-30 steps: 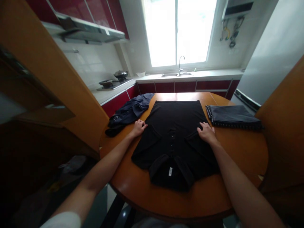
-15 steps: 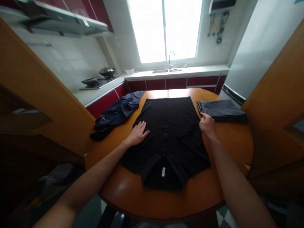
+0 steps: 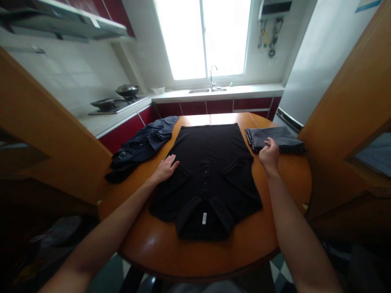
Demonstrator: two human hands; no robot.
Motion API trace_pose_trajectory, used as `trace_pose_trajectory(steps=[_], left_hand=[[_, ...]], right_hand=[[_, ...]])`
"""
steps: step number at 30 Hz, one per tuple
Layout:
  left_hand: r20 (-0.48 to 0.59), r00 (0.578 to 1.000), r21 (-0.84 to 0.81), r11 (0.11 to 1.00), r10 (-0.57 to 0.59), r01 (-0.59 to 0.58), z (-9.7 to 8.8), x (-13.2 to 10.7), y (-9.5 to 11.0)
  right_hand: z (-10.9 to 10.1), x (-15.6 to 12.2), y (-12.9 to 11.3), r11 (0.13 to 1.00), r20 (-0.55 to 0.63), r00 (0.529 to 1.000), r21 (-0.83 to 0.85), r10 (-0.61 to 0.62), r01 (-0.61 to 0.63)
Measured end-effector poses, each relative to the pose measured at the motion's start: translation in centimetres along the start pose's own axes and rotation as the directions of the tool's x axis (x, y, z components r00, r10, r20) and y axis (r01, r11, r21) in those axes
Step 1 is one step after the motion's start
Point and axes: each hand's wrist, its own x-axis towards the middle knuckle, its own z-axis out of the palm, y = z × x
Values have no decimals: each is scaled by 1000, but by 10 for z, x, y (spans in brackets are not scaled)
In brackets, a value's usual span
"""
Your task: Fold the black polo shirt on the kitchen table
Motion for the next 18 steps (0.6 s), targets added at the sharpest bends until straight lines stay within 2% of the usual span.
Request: trace_pose_trajectory(steps=[3, 5, 8, 9, 11, 14, 18], left_hand=[[-81, 995, -80, 995, -60, 54, -14, 7, -16], [-154, 985, -87, 994, -80, 67, -22, 7, -19], [-209, 977, -52, 998, 34, -46, -24, 1, -11], [-185, 979, -29, 995, 86, -93, -22, -1, -6], [-72, 987, 37, 990, 142, -139, -14, -5, 3], [75, 992, 135, 985, 101, -110, -5, -8, 12], [112, 993, 146, 987, 47, -63, -4, -8, 11]], right_hand=[[-6, 7, 6, 997, -86, 996, 63, 39, -33], [-4, 6, 6, 997, -94, 995, 71, 26, -20], [5, -2, 2, 990, -101, 992, 113, -70, 82], [10, -5, 0, 983, -105, 988, 135, -110, 124], [17, -12, -4, 968, -101, 979, 163, -175, 190], [24, -19, -9, 961, -63, 973, 154, -220, 228], [26, -24, -13, 967, -21, 977, 141, -212, 212]])
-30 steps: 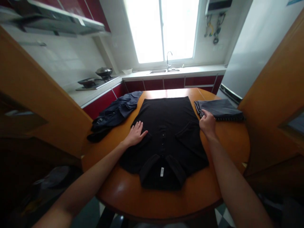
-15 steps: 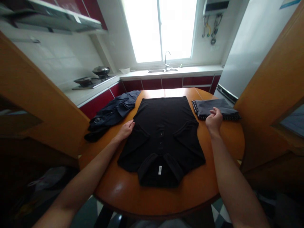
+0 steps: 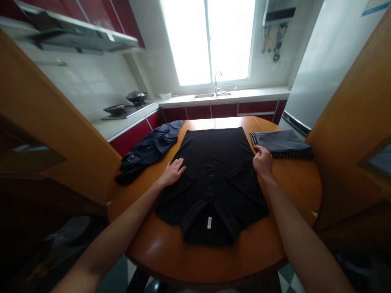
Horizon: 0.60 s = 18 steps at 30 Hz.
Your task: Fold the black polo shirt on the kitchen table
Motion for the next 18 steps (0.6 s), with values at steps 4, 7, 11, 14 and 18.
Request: trace_pose_trajectory(steps=[4, 7, 11, 14, 18], left_hand=[[16, 1000, -9, 1000, -7, 7, -3, 1, -2], [23, 1000, -16, 1000, -11, 11, -4, 1, -2], [22, 1000, -39, 999, -11, 12, -3, 1, -2], [9, 1000, -54, 998, -14, 15, -2, 1, -2], [-19, 999, -57, 998, -26, 25, 0, 2, -2]], right_hand=[[1, -2, -3, 1000, 32, 999, -2, 21, -21], [2, -3, -4, 1000, 38, 999, -8, 26, -26], [3, -3, -4, 1000, 49, 999, -21, 17, -16], [3, -4, -4, 1000, 54, 999, -22, 6, -5], [3, -5, -5, 1000, 56, 998, -24, 5, -3]])
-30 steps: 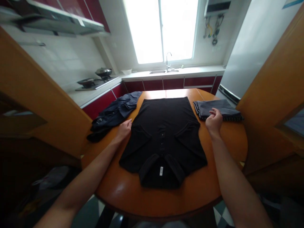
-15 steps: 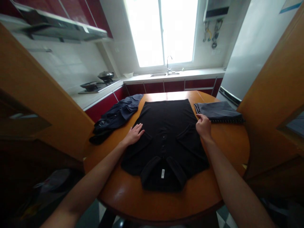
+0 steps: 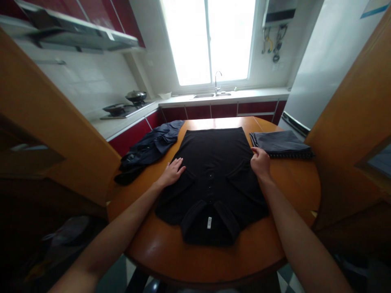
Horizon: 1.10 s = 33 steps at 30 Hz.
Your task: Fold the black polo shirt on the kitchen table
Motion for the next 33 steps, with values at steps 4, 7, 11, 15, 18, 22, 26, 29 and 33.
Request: trace_pose_trajectory(steps=[4, 7, 11, 15, 18, 22, 26, 29, 33], left_hand=[[-24, 1000, -6, 1000, -10, 10, 2, 1, 0], [-30, 999, -13, 1000, -21, 21, 2, 1, -1], [-18, 999, -8, 999, -31, 31, 3, 2, -1], [-6, 999, -4, 999, -32, 32, 3, 2, -2], [1, 999, -1, 999, -35, 35, 3, 3, -2], [9, 1000, 3, 1000, -29, 29, 3, 2, -2], [1, 1000, 14, 1000, -26, 26, 4, 2, -2], [-1, 1000, 14, 1000, -27, 27, 5, 2, -2], [5, 1000, 23, 999, -29, 29, 5, 3, -3]], right_hand=[[1, 0, 0, 1000, 1, 1000, -5, 4, -4], [1, 0, 0, 1000, 12, 1000, -9, 6, -6], [2, -1, 0, 1000, 37, 999, -11, 5, -5], [3, -1, 0, 1000, 52, 998, -12, 17, -16], [3, -2, 0, 999, 65, 997, -11, 31, -30], [5, -2, 1, 999, 65, 997, -6, 34, -33], [5, -3, 1, 1000, 56, 998, -10, 23, -23], [5, -3, 1, 1000, 59, 998, -12, 20, -19], [5, -3, 0, 999, 67, 997, -20, 32, -30]])
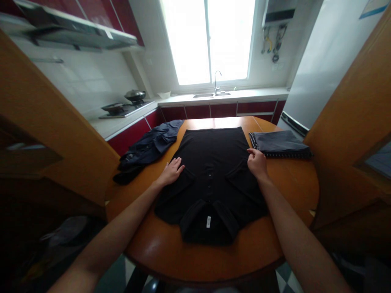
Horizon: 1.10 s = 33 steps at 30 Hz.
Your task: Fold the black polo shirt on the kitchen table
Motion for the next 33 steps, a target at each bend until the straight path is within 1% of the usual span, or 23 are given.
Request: trace_pose_trajectory(steps=[15, 25, 33], left_hand=[[12, 1000, -1, 1000, 3, -3, 0, 1, -1], [-5, 1000, -4, 1000, 6, -6, 1, 1, -2], [-10, 1000, 8, 1000, 2, -2, 0, 0, 0]], right_hand=[[0, 0, 1, 1000, 10, 1000, -10, -20, 20], [-1, 0, -1, 1000, 19, 1000, -16, -18, 18], [1, 0, 2, 1000, 20, 999, -1, -27, 27]])
